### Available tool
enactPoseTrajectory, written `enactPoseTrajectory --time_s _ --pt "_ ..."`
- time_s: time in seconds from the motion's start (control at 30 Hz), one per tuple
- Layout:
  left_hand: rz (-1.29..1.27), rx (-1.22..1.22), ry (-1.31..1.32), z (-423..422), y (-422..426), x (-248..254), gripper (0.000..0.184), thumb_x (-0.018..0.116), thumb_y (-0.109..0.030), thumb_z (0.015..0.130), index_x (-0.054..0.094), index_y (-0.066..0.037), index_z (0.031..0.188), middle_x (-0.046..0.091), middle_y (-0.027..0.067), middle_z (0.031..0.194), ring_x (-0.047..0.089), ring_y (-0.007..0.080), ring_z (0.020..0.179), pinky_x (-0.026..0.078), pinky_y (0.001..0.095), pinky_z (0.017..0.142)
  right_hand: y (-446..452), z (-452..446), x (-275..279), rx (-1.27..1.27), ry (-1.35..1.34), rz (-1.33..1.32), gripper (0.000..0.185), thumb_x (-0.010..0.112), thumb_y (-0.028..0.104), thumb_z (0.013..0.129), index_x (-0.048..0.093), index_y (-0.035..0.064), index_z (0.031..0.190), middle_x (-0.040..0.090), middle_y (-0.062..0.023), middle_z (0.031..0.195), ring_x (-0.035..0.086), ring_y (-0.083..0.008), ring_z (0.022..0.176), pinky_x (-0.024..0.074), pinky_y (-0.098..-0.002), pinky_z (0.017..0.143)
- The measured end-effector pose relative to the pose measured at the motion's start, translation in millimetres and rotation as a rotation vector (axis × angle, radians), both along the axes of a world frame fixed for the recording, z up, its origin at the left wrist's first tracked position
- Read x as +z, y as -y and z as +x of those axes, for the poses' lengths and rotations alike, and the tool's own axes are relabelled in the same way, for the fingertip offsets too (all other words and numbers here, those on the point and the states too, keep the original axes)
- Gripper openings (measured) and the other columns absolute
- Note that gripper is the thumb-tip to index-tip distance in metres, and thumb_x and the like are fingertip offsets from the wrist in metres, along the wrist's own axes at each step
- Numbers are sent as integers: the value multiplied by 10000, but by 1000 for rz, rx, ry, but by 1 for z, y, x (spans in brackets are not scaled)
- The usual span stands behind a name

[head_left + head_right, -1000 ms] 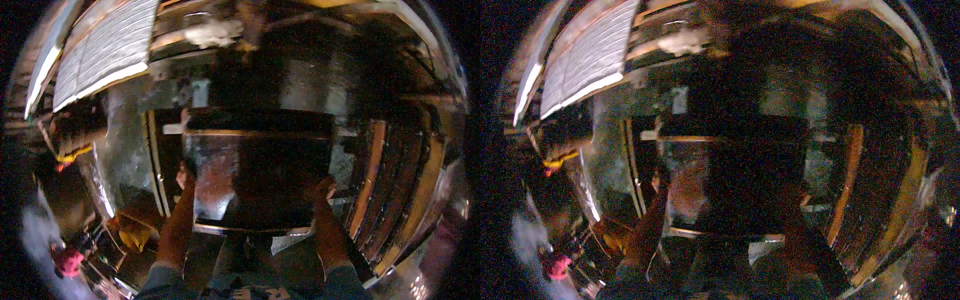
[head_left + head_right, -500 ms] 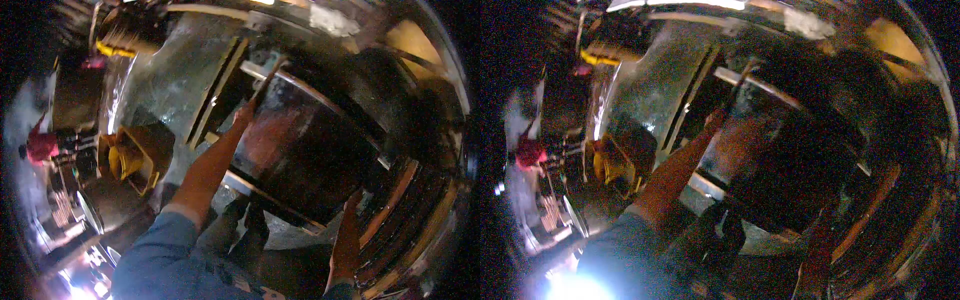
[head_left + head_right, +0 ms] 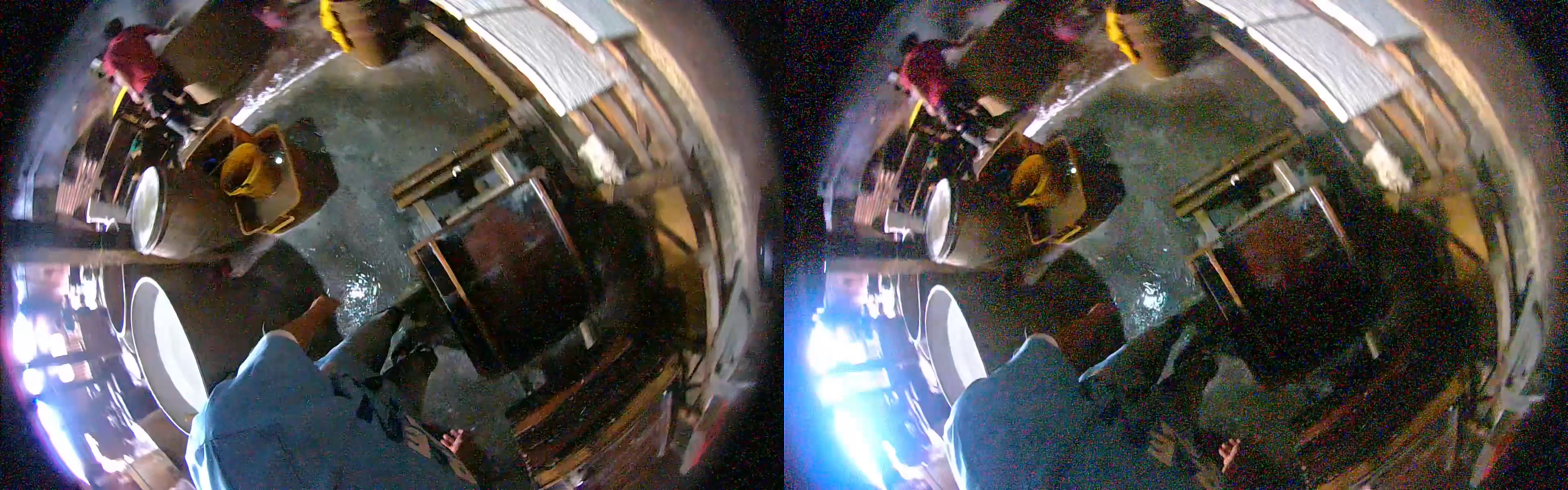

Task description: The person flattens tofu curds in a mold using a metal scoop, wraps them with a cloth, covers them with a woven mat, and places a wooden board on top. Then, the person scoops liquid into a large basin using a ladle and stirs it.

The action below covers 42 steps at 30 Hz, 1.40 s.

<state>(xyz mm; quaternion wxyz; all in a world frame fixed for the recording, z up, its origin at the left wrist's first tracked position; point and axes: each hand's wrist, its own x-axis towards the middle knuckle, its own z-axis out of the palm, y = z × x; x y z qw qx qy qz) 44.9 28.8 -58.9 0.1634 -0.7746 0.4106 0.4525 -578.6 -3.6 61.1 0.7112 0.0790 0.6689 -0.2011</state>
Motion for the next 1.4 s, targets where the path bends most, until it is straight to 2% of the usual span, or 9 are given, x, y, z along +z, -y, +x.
enactPoseTrajectory --time_s 0.13,0.17,0.2,0.37,0.47,0.6,0.87,1.2,1.4 --pt "17 865 -104 -15 -79 92 230 515 -265 807 660 -142 935 642 71 796 637 231 690 525 358 571 45 -55 -76 103 229 -29 318 500 484 838 549 193 958 563 5 804 550 -239 755 433 -458 646" --pt "-47 1223 -83 -27 -75 152 225 516 -273 798 669 -145 903 637 74 749 634 227 672 523 359 564 55 -52 -88 7 1052 103 329 479 492 847 553 200 979 573 8 809 561 -249 775 445 -477 675" --pt "-3 1190 9 -30 -87 153 261 527 -328 771 678 -122 825 622 85 701 630 239 658 518 353 559 118 -60 -99 232 248 -26 332 466 494 851 546 212 1006 569 3 850 559 -261 791 445 -479 676" --pt "-329 1399 44 -24 -134 168 322 551 -313 811 630 -98 1038 653 60 884 623 150 706 516 293 587 385 61 -64 672 284 -192 374 400 504 868 510 272 1140 549 -26 1053 550 -318 869 445 -489 684" --pt "-997 833 430 -35 -190 94 319 567 -261 801 625 -79 1057 660 35 852 621 128 683 514 281 573 493 185 -54 854 284 -343 361 373 451 872 501 261 1150 542 -40 1132 547 -331 906 447 -476 682" --pt "-812 2135 120 -63 -203 182 329 595 -212 712 651 -117 1022 662 98 927 617 222 933 478 298 818 515 430 31 1081 -61 -613 243 388 332 862 496 163 999 565 -50 1075 559 -279 838 439 -420 632" --pt "-449 2077 2384 -22 -370 314 483 578 -52 634 391 32 1072 442 192 1043 411 352 1046 321 441 937 255 710 104 1667 151 -897 259 490 213 828 459 136 1073 554 -119 901 566 -277 612 475 -372 485" --pt "-420 2408 1222 -12 -488 328 439 654 -385 743 541 -51 1004 601 216 957 571 363 936 450 436 784 91 860 96 2133 238 -731 235 478 239 860 455 128 1066 573 -112 843 598 -302 638 505 -431 515" --pt "-885 2260 986 113 -373 325 482 662 -471 735 554 -43 927 620 184 867 610 330 819 476 407 701 19 907 168 2101 240 -769 360 481 380 850 465 106 616 483 -34 589 471 -155 531 445 -324 502"
